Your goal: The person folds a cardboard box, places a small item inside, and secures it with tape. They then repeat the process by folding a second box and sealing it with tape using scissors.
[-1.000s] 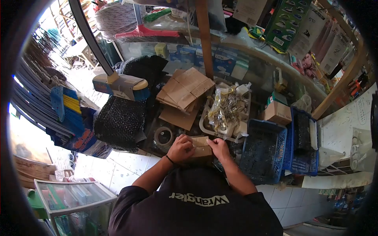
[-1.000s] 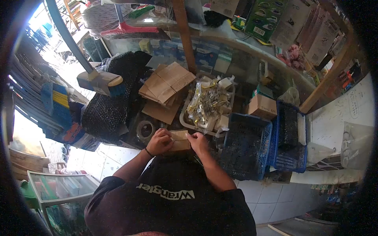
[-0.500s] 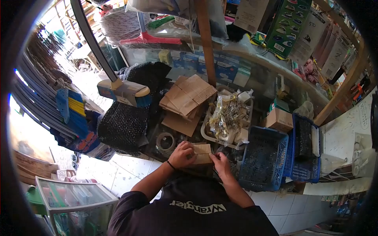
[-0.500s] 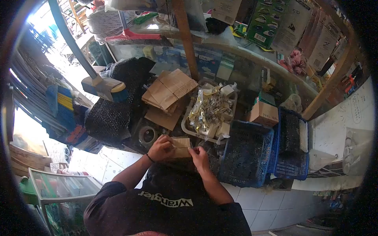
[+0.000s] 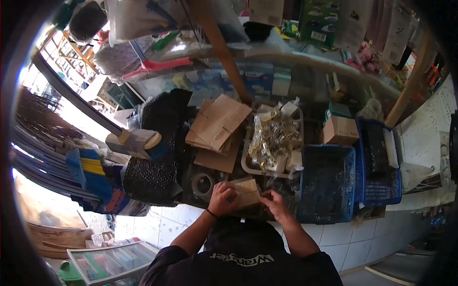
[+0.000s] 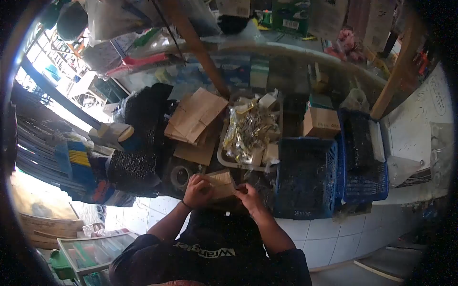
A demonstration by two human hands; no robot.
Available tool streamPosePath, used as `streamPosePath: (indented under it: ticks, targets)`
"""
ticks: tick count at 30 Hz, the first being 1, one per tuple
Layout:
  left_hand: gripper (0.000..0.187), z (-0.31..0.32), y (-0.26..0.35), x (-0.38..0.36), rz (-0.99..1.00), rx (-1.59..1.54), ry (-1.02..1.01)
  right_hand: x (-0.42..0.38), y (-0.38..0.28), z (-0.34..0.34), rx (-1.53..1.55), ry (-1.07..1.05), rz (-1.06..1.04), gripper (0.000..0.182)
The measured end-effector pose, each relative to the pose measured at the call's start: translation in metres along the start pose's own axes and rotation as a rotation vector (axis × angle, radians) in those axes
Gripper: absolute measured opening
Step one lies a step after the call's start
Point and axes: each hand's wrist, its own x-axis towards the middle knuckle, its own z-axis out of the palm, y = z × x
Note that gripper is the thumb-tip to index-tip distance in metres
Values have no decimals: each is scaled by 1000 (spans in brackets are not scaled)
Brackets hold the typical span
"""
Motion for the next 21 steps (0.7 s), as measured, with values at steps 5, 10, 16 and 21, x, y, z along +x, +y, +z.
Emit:
streamPosePath:
  ticks: [5, 10, 16, 21]
  targets:
    - [15, 1, -4, -1, 0, -40, 18, -7, -7, 3, 67, 29, -30, 25]
    - [16, -7, -4, -6, 30, -56, 62, -31, -8, 12, 144, 144, -8, 24]
    - [26, -31, -8, -39, -21, -7, 182, -58, 34, 29, -13, 336, -102, 23]
    - [13, -43, -22, -104, -144, 2, 233, -72, 70, 52, -485, 386, -169, 28]
